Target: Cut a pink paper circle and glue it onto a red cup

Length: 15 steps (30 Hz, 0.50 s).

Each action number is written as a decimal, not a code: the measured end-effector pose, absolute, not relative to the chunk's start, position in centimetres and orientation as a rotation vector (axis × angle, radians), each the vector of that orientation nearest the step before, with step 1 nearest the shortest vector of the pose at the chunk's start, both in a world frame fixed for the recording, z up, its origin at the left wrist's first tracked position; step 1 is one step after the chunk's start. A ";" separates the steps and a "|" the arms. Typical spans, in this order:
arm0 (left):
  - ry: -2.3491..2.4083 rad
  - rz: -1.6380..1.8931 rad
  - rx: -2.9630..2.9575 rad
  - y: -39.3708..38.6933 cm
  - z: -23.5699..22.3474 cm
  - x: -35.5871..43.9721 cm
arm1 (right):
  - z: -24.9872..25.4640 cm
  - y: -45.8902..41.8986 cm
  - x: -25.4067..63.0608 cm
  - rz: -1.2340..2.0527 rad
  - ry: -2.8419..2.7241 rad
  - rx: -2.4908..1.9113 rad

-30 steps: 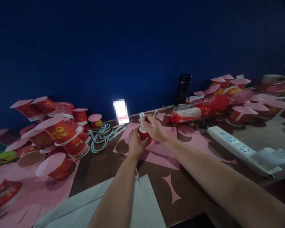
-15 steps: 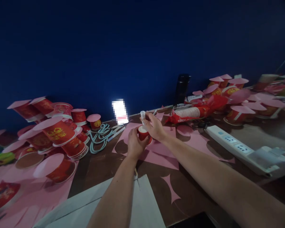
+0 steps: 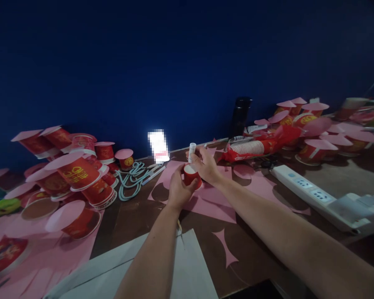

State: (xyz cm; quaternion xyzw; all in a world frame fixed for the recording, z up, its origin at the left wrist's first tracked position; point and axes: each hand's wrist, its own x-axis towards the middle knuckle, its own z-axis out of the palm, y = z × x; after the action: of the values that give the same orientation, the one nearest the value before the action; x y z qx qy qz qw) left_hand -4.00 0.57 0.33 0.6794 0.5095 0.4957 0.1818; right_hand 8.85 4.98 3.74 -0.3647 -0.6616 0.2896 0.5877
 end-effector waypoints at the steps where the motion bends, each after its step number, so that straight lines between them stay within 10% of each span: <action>1: 1.433 1.397 1.917 0.5 0.3 -4.0 | 3.7 5.0 8.8 0.703 -1.542 -0.840; 15: 1.590 1.302 1.872 0.7 0.1 -3.6 | 4.0 5.1 8.9 0.646 -1.597 -0.910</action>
State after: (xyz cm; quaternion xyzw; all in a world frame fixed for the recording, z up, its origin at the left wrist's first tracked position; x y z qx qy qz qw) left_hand -3.64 0.74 0.06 0.6623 0.5626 0.4608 0.1800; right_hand 8.88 5.06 3.99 -0.3864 -0.6781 0.2743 0.5617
